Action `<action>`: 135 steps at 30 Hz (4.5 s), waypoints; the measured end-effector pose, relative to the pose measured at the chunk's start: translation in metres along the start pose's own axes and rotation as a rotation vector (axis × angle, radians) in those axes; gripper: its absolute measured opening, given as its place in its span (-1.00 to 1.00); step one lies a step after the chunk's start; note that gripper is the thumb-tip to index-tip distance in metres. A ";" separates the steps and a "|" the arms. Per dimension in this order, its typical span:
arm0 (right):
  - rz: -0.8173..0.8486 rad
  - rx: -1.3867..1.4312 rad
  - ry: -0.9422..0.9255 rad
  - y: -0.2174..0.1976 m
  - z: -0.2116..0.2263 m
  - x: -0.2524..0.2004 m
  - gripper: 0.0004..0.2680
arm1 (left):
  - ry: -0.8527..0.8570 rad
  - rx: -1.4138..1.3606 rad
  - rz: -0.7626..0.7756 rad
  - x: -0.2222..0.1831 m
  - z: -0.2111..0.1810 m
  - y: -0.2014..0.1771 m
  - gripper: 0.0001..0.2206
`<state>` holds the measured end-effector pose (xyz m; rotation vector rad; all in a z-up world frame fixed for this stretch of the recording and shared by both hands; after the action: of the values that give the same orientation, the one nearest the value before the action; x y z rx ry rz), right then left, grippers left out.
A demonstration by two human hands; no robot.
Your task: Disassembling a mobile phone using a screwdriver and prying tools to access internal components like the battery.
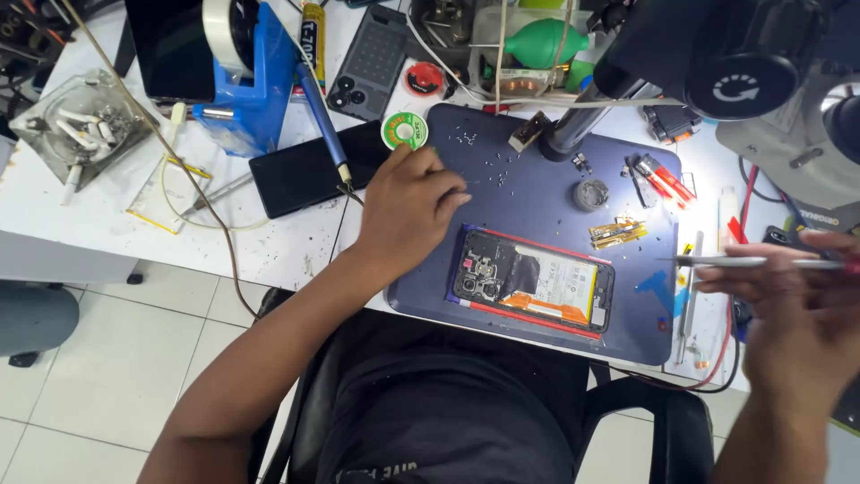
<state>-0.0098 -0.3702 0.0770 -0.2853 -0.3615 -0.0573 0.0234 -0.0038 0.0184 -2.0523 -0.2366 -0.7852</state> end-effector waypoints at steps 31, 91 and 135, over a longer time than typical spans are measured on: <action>0.039 0.009 0.137 0.038 0.022 0.001 -0.85 | 0.068 0.189 -0.082 0.054 0.015 0.012 -0.80; 0.512 -0.508 -0.006 0.126 0.085 0.013 -0.91 | 0.082 -0.136 0.359 -0.016 -0.047 -0.008 -0.88; 0.653 -0.719 -0.322 0.149 0.066 0.029 -0.77 | -0.059 0.590 0.030 0.038 0.047 0.061 -0.82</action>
<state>0.0105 -0.2082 0.1070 -1.1202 -0.5447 0.5168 0.1007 -0.0060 -0.0186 -1.5168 -0.4154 -0.5518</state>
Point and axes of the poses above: each hand's wrist, its own x-axis towards the middle knuckle, its own y-axis out of the palm, z = x × y, the point moved 3 cm from there along x, towards the middle knuckle, and after that the axes turned 2 degrees about x, right-handed, at the moved point
